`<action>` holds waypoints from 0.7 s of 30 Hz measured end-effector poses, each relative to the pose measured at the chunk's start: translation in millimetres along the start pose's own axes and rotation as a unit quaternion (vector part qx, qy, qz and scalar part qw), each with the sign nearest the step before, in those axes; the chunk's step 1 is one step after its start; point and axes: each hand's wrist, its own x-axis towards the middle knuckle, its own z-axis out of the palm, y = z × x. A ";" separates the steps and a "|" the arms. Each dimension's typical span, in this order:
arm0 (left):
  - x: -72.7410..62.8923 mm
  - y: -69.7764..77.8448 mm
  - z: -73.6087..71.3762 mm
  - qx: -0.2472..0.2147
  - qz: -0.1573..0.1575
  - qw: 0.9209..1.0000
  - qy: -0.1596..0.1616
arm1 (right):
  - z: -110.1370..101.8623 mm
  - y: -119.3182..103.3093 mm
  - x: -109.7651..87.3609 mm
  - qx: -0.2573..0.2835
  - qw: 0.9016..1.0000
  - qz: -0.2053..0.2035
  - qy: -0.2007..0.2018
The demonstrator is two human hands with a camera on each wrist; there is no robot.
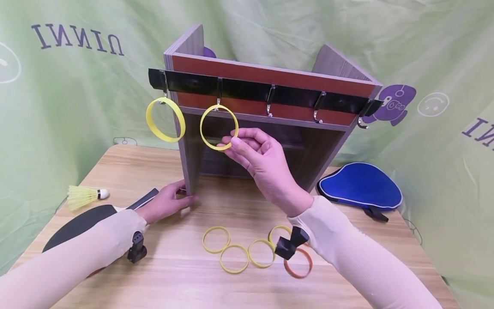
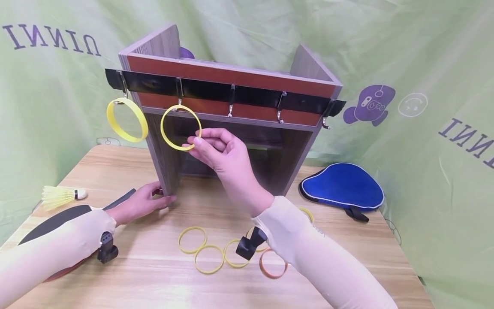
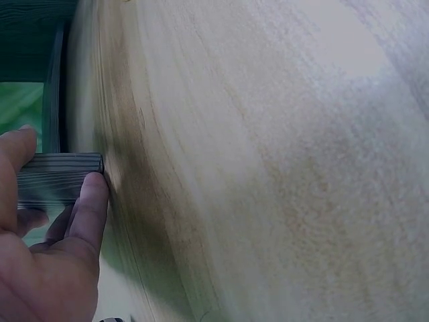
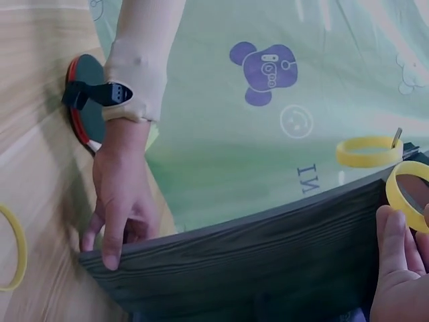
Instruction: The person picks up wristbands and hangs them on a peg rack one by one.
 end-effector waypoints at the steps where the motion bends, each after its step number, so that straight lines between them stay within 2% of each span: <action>1: 0.0 0.0 -0.1 0.000 0.000 1.000 0.000 | -0.6 0.2 0.1 -0.001 1.000 0.002 -0.001; 12: 0.3 2.1 -2.1 0.001 -0.005 1.000 -0.012 | -14.5 8.8 0.3 -0.018 0.999 0.034 -0.019; 17: 0.2 1.4 -2.3 0.008 -0.007 1.000 -0.012 | -27.5 24.4 -2.0 -0.060 0.995 0.067 -0.038; 21: -0.2 1.5 -1.4 0.012 -0.013 1.000 -0.008 | -40.9 48.2 -5.0 -0.122 0.985 0.109 -0.058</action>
